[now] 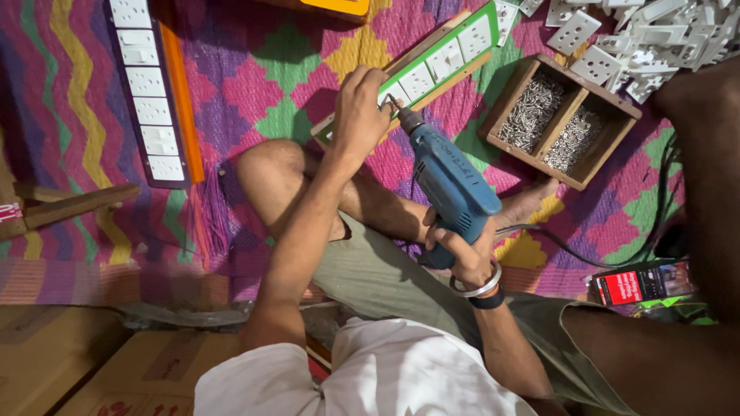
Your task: The person uses a power drill to fasten screws into multiple colorful power strip housings. They work on several units sequentially, securing the internal components within the plastic frames.
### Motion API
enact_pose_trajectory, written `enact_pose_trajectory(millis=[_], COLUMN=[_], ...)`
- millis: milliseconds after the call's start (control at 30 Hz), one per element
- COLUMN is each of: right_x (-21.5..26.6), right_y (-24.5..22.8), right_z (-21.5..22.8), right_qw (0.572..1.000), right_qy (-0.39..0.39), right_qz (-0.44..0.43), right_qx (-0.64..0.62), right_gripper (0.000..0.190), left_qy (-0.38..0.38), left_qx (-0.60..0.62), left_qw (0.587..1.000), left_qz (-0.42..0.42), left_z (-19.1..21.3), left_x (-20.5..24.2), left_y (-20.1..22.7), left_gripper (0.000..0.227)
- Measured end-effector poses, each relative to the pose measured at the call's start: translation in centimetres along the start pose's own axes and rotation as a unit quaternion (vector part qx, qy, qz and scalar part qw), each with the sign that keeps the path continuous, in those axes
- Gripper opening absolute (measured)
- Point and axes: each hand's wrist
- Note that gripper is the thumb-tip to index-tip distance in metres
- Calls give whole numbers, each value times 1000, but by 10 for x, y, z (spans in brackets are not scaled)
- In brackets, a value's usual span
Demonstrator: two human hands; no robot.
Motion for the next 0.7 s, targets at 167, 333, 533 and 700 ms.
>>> enact_pose_trajectory(millis=[167,333,533,700], right_x=[-1,0,-3,-1], right_y=[-1,4,7,-7], right_z=[-2,1,4,2], right_qw=[1000,1000,999,999], right_qy=[5,-4,2,12], right_qz=[8,3,1,10], right_qx=[6,1,34,-42], right_gripper=[50,44,37,45], left_qy=[-1,-1,-2,-27], left_qx=[4,-5,-19,0], left_qw=[1000,1000,1000,999], left_qz=[2,-2,0,-18], left_z=[0,-1,-4,2], left_x=[-1,1,-2,-5], left_y=[-1,-3,2,11], left_gripper=[32,31,33,40])
Point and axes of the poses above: each hand's wrist, its own x-axis away from the middle knuckle, its own z-axis out of the back of the hand, y = z × x, and after that the axes turned 7 degrees about x, right-handed
